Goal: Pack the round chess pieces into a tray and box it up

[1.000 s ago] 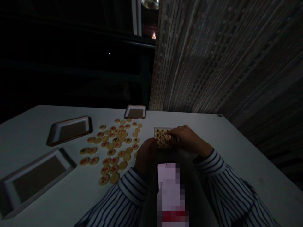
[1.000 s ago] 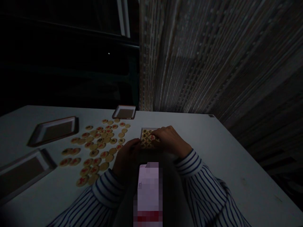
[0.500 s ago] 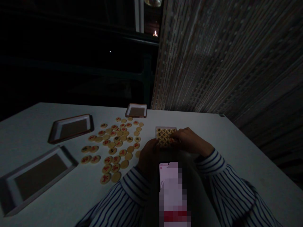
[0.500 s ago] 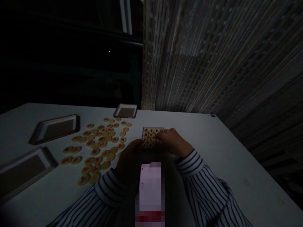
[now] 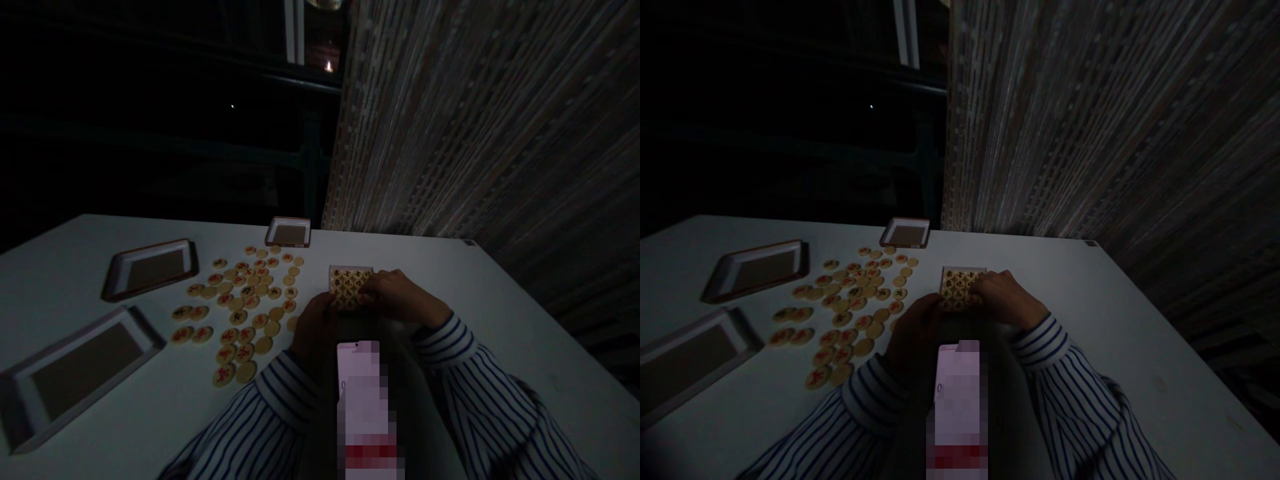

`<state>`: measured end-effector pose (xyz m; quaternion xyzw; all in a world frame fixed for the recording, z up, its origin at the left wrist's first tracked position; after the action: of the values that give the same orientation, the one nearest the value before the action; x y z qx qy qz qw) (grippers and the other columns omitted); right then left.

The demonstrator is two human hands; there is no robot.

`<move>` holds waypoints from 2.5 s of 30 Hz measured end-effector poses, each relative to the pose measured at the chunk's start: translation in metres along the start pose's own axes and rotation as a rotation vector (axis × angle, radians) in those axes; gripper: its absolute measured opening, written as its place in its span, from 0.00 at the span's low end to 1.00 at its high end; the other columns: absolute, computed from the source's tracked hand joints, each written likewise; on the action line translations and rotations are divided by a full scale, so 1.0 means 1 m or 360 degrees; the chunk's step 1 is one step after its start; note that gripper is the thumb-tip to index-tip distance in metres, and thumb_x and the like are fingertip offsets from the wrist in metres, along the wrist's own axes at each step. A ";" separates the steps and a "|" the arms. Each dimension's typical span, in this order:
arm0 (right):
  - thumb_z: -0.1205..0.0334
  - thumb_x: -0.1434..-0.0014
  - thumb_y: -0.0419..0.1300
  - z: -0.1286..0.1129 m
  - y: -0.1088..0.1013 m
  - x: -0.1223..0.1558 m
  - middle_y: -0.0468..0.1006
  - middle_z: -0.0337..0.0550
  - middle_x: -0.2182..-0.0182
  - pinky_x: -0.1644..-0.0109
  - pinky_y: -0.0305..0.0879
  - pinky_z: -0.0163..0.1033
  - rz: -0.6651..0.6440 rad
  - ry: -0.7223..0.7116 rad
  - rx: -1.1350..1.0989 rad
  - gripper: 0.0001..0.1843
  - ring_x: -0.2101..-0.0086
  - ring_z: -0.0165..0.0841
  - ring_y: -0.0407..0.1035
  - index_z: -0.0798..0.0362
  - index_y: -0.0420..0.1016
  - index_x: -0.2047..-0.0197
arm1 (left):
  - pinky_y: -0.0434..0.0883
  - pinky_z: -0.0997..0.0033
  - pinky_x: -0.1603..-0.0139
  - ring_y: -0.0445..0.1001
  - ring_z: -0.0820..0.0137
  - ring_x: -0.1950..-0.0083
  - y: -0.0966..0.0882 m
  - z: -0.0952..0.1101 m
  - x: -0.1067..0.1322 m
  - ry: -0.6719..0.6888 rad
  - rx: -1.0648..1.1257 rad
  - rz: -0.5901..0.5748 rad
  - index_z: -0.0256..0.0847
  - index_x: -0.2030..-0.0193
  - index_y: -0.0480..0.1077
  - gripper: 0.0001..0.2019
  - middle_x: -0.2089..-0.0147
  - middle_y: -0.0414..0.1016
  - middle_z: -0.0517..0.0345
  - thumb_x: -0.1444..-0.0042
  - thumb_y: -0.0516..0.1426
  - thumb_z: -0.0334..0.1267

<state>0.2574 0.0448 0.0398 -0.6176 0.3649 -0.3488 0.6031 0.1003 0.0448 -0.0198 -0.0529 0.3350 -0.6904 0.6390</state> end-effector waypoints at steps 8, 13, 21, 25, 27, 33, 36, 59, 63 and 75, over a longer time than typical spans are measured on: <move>0.59 0.46 0.56 -0.003 -0.003 0.000 0.75 0.45 0.62 0.61 0.57 0.40 -0.0029 -0.0022 -0.0049 0.10 0.61 0.36 0.67 0.51 0.72 0.61 | 0.67 0.61 0.50 0.70 0.64 0.52 -0.002 0.001 0.001 -0.0011 -0.0006 -0.0026 0.38 0.57 0.68 0.13 0.54 0.72 0.49 0.45 0.48 0.36; 0.61 0.49 0.58 -0.002 -0.003 0.000 0.74 0.46 0.61 0.60 0.58 0.41 -0.0028 -0.0020 -0.0046 0.12 0.60 0.37 0.67 0.52 0.72 0.60 | 0.67 0.62 0.50 0.70 0.64 0.52 0.001 -0.002 0.000 -0.0004 0.0008 0.0007 0.38 0.57 0.69 0.13 0.54 0.73 0.49 0.46 0.49 0.37; 0.60 0.47 0.56 -0.002 -0.001 0.000 0.74 0.45 0.60 0.59 0.57 0.40 -0.0111 0.0009 -0.0039 0.12 0.59 0.37 0.67 0.51 0.71 0.59 | 0.70 0.62 0.53 0.72 0.65 0.55 0.002 -0.005 0.000 0.0090 -0.0053 0.0084 0.36 0.58 0.69 0.13 0.57 0.74 0.48 0.46 0.49 0.37; 0.59 0.46 0.56 -0.002 -0.001 0.000 0.74 0.46 0.59 0.59 0.57 0.39 -0.0163 0.0017 -0.0072 0.12 0.59 0.36 0.66 0.52 0.71 0.59 | 0.71 0.65 0.55 0.73 0.66 0.56 -0.003 0.002 0.000 0.0107 -0.0139 0.0083 0.36 0.59 0.70 0.11 0.58 0.75 0.50 0.46 0.50 0.36; 0.59 0.46 0.55 -0.001 0.000 0.000 0.74 0.46 0.59 0.60 0.57 0.39 -0.0171 0.0033 -0.0080 0.11 0.60 0.36 0.66 0.51 0.71 0.59 | 0.72 0.66 0.56 0.73 0.67 0.57 -0.004 0.002 0.000 0.0114 -0.0160 0.0096 0.37 0.59 0.70 0.11 0.59 0.75 0.51 0.46 0.50 0.36; 0.60 0.47 0.56 -0.002 -0.002 0.001 0.74 0.47 0.60 0.58 0.57 0.41 -0.0152 0.0042 -0.0095 0.13 0.59 0.37 0.66 0.52 0.71 0.58 | 0.72 0.65 0.54 0.73 0.66 0.56 -0.003 0.001 0.000 0.0124 -0.0160 0.0111 0.37 0.59 0.70 0.11 0.57 0.75 0.51 0.46 0.50 0.36; 0.59 0.47 0.56 -0.003 -0.005 0.001 0.74 0.47 0.60 0.59 0.57 0.41 -0.0144 0.0035 -0.0075 0.12 0.60 0.37 0.66 0.52 0.72 0.59 | 0.71 0.65 0.54 0.73 0.66 0.55 -0.003 0.000 0.001 0.0110 -0.0164 0.0097 0.37 0.58 0.69 0.11 0.57 0.74 0.50 0.45 0.50 0.36; 0.59 0.45 0.54 -0.002 0.000 0.000 0.74 0.45 0.61 0.60 0.56 0.40 -0.0142 0.0012 -0.0085 0.10 0.59 0.37 0.67 0.50 0.73 0.61 | 0.71 0.63 0.55 0.73 0.66 0.57 0.005 -0.012 -0.001 0.0160 -0.0075 0.0148 0.39 0.60 0.69 0.12 0.58 0.75 0.51 0.46 0.49 0.38; 0.59 0.46 0.55 -0.002 0.001 0.000 0.74 0.45 0.61 0.60 0.56 0.41 -0.0149 0.0025 -0.0100 0.10 0.60 0.37 0.67 0.50 0.73 0.61 | 0.71 0.63 0.54 0.73 0.66 0.57 0.008 -0.018 -0.002 0.0149 -0.0079 0.0158 0.38 0.60 0.69 0.12 0.59 0.75 0.51 0.46 0.49 0.39; 0.59 0.46 0.55 -0.004 -0.003 0.001 0.74 0.47 0.58 0.57 0.57 0.42 -0.0199 0.0033 -0.0082 0.12 0.58 0.38 0.67 0.51 0.72 0.58 | 0.71 0.63 0.55 0.73 0.67 0.57 0.007 -0.016 -0.001 0.0148 -0.0108 0.0142 0.40 0.59 0.70 0.11 0.58 0.75 0.53 0.47 0.50 0.38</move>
<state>0.2539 0.0421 0.0429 -0.6508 0.3406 -0.3826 0.5604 0.0984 0.0520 -0.0351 -0.0273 0.3895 -0.6512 0.6507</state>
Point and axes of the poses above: each hand's wrist, its own x-axis away from the middle knuckle, its own y-axis out of the palm, z = x × y, the point moved 5 cm from there along -x, towards the middle knuckle
